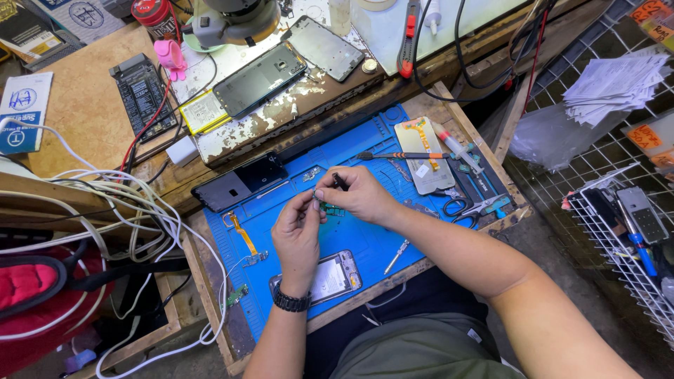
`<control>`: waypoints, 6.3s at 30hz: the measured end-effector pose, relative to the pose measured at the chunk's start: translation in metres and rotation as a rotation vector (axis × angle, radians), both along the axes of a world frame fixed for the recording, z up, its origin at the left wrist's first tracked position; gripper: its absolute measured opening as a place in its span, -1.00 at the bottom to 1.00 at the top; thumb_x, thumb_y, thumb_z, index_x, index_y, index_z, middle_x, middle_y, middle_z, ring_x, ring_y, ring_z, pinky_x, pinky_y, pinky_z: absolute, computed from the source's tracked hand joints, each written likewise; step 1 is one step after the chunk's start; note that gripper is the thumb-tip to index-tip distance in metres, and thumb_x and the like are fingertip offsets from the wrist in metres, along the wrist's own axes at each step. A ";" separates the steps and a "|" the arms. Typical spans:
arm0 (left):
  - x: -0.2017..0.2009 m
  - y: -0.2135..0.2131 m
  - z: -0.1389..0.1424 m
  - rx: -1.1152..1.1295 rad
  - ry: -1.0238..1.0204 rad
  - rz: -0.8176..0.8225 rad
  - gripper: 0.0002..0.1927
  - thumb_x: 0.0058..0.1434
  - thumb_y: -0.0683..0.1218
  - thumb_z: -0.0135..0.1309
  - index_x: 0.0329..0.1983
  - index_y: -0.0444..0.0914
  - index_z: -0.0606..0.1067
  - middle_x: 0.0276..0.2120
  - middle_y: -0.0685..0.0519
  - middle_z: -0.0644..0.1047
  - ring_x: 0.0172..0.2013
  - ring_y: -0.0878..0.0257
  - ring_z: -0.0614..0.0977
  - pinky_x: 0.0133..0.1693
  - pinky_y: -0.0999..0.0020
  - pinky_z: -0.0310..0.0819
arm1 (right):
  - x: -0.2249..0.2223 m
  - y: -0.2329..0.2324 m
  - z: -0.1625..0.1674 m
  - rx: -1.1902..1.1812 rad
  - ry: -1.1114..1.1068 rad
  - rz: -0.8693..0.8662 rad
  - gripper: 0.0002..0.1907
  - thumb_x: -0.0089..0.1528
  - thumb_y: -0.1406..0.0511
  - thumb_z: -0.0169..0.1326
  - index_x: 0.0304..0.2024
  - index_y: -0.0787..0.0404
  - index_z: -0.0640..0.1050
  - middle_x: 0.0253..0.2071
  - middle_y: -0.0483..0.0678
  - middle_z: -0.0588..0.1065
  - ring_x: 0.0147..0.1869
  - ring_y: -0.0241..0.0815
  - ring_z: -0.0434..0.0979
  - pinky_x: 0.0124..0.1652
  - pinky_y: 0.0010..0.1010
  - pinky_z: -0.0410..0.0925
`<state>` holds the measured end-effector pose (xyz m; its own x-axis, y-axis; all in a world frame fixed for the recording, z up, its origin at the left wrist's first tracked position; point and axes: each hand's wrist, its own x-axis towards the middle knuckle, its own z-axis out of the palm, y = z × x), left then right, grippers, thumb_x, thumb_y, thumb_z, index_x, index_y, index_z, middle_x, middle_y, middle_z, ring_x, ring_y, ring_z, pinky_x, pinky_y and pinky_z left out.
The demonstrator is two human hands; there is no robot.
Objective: The person cleans a small green circuit board using a brush and tweezers. They then place the component onto the smartphone's internal assembly and connect a ribbon cable to the motherboard.
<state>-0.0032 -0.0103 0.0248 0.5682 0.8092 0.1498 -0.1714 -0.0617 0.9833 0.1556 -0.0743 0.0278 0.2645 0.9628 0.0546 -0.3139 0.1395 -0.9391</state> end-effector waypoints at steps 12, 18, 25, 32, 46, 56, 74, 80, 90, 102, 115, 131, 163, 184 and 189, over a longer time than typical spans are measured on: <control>0.000 0.004 0.002 -0.096 -0.093 -0.096 -0.78 0.37 -0.27 0.10 0.06 -0.38 0.48 -0.17 -0.02 0.61 -0.21 0.36 0.66 -0.17 0.49 0.62 | 0.000 -0.001 -0.005 0.119 -0.145 -0.025 -0.89 0.38 0.37 0.13 -0.12 0.33 0.59 -0.17 -0.13 0.52 -0.13 -0.38 0.48 -0.15 -0.52 0.41; -0.007 0.005 0.017 0.540 0.141 0.177 -0.86 0.29 -0.30 0.19 -0.09 -0.37 0.55 -0.08 -0.08 0.62 -0.12 0.22 0.66 -0.10 0.39 0.60 | 0.004 0.002 -0.004 0.176 -0.159 0.036 -0.84 0.40 0.36 0.11 -0.01 0.31 0.59 -0.12 -0.14 0.53 -0.12 -0.43 0.43 -0.13 -0.59 0.34; -0.006 0.007 0.023 0.910 0.215 0.256 -0.77 0.19 -0.35 0.26 -0.12 -0.35 0.52 -0.01 -0.13 0.55 -0.02 0.01 0.64 -0.01 0.22 0.58 | 0.008 0.005 -0.007 -0.088 0.160 0.055 -0.83 0.31 0.30 0.12 -0.10 0.24 0.58 -0.41 -0.20 0.48 -0.57 -0.52 0.20 -0.59 -0.65 0.09; -0.009 0.005 0.017 0.989 0.232 0.227 -0.75 0.17 -0.35 0.29 -0.14 -0.34 0.51 -0.05 -0.11 0.52 -0.09 0.04 0.63 -0.11 0.24 0.58 | 0.002 0.005 -0.015 -0.121 0.012 0.027 -0.85 0.32 0.29 0.18 -0.19 0.27 0.59 -0.44 -0.19 0.51 -0.46 -0.50 0.31 -0.48 -0.64 0.18; -0.004 0.007 0.028 0.620 0.162 0.119 -0.76 0.24 -0.31 0.22 -0.04 -0.33 0.51 -0.04 -0.08 0.55 -0.11 0.19 0.66 -0.08 0.35 0.61 | 0.010 0.005 -0.005 -0.075 -0.211 -0.033 -0.86 0.29 0.34 0.20 -0.18 0.32 0.62 -0.35 -0.18 0.49 -0.30 -0.48 0.36 -0.33 -0.62 0.28; -0.005 0.006 0.029 0.520 0.132 0.124 -0.81 0.27 -0.32 0.19 -0.06 -0.35 0.54 -0.08 -0.05 0.57 -0.10 0.25 0.63 -0.04 0.41 0.56 | 0.006 -0.008 0.031 0.173 -0.686 -0.168 -0.84 0.26 0.38 0.20 -0.11 0.26 0.62 -0.21 -0.08 0.55 -0.24 -0.32 0.47 -0.28 -0.52 0.34; -0.004 0.006 0.010 0.160 -0.063 0.031 -0.72 0.32 -0.38 0.10 0.09 -0.42 0.50 -0.01 -0.04 0.50 -0.14 0.30 0.64 -0.06 0.44 0.65 | -0.011 -0.014 0.045 0.338 -1.287 -0.483 -0.75 0.08 0.42 0.29 -0.18 0.21 0.59 -0.18 -0.05 0.55 -0.35 -0.14 0.60 -0.37 -0.36 0.44; -0.005 0.006 0.008 0.171 -0.084 0.035 -0.70 0.32 -0.38 0.10 0.11 -0.40 0.50 -0.02 -0.03 0.50 -0.14 0.32 0.62 -0.06 0.43 0.66 | -0.015 -0.018 0.052 0.373 -1.459 -0.484 -0.73 0.08 0.34 0.28 -0.20 0.26 0.53 -0.23 -0.03 0.48 -0.38 -0.14 0.56 -0.41 -0.33 0.39; -0.004 0.005 0.005 0.288 0.019 0.055 -0.71 0.32 -0.38 0.15 0.10 -0.39 0.56 -0.03 -0.03 0.54 -0.13 0.33 0.54 -0.10 0.45 0.53 | -0.012 -0.012 0.041 0.390 -1.459 -0.494 -0.76 0.14 0.33 0.26 -0.24 0.27 0.47 -0.27 -0.01 0.44 -0.37 -0.10 0.53 -0.40 -0.32 0.38; -0.001 0.013 -0.001 -0.068 -0.169 0.020 -0.71 0.36 -0.34 0.04 0.15 -0.43 0.47 0.00 -0.07 0.60 -0.11 0.33 0.63 -0.08 0.44 0.63 | -0.011 -0.010 0.036 0.299 -1.180 -0.397 -0.82 0.21 0.41 0.20 -0.13 0.26 0.55 -0.17 0.00 0.53 -0.31 -0.06 0.61 -0.36 -0.33 0.46; -0.004 0.007 0.006 0.128 -0.045 0.026 -0.74 0.30 -0.36 0.15 0.05 -0.38 0.55 -0.02 0.01 0.56 -0.12 0.41 0.58 -0.10 0.55 0.56 | -0.010 -0.015 0.044 0.346 -1.437 -0.419 -0.77 0.10 0.38 0.24 -0.20 0.26 0.53 -0.26 -0.04 0.47 -0.31 -0.11 0.57 -0.34 -0.30 0.41; -0.005 0.006 0.014 0.204 0.032 0.010 -0.76 0.29 -0.33 0.18 0.02 -0.36 0.57 -0.06 0.04 0.59 -0.18 0.44 0.56 -0.16 0.57 0.53 | -0.005 -0.010 0.034 0.261 -1.248 -0.368 -0.78 0.07 0.39 0.23 -0.26 0.24 0.48 -0.31 -0.04 0.42 -0.38 -0.07 0.53 -0.41 -0.31 0.39; -0.004 0.014 -0.004 -0.077 -0.087 -0.088 -0.71 0.33 -0.35 0.09 0.12 -0.41 0.49 -0.08 -0.07 0.62 -0.16 0.31 0.65 -0.06 0.44 0.61 | -0.003 -0.010 0.033 0.192 -1.123 -0.281 -0.86 0.14 0.38 0.19 -0.32 0.26 0.48 -0.30 -0.02 0.48 -0.37 -0.03 0.55 -0.41 -0.27 0.40; -0.006 0.015 -0.001 -0.120 -0.157 -0.063 -0.72 0.33 -0.34 0.10 0.10 -0.40 0.49 0.01 -0.12 0.61 -0.09 0.29 0.67 -0.03 0.40 0.64 | 0.004 -0.006 0.020 -0.043 -0.504 -0.141 -0.88 0.28 0.30 0.17 -0.23 0.26 0.61 -0.39 -0.21 0.47 -0.41 -0.51 0.30 -0.45 -0.59 0.21; -0.005 0.013 -0.001 -0.129 -0.171 -0.094 -0.73 0.33 -0.35 0.10 0.09 -0.40 0.50 0.00 -0.13 0.61 -0.12 0.28 0.66 -0.02 0.40 0.63 | 0.002 -0.006 0.016 -0.126 -0.417 -0.112 -0.88 0.28 0.29 0.18 -0.28 0.23 0.59 -0.48 -0.27 0.43 -0.45 -0.55 0.25 -0.49 -0.62 0.15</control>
<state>-0.0077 0.0027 0.0234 0.6173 0.7724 0.1492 -0.3352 0.0867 0.9382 0.1580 -0.0803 0.0436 0.3477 0.9355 0.0630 0.1057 0.0277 -0.9940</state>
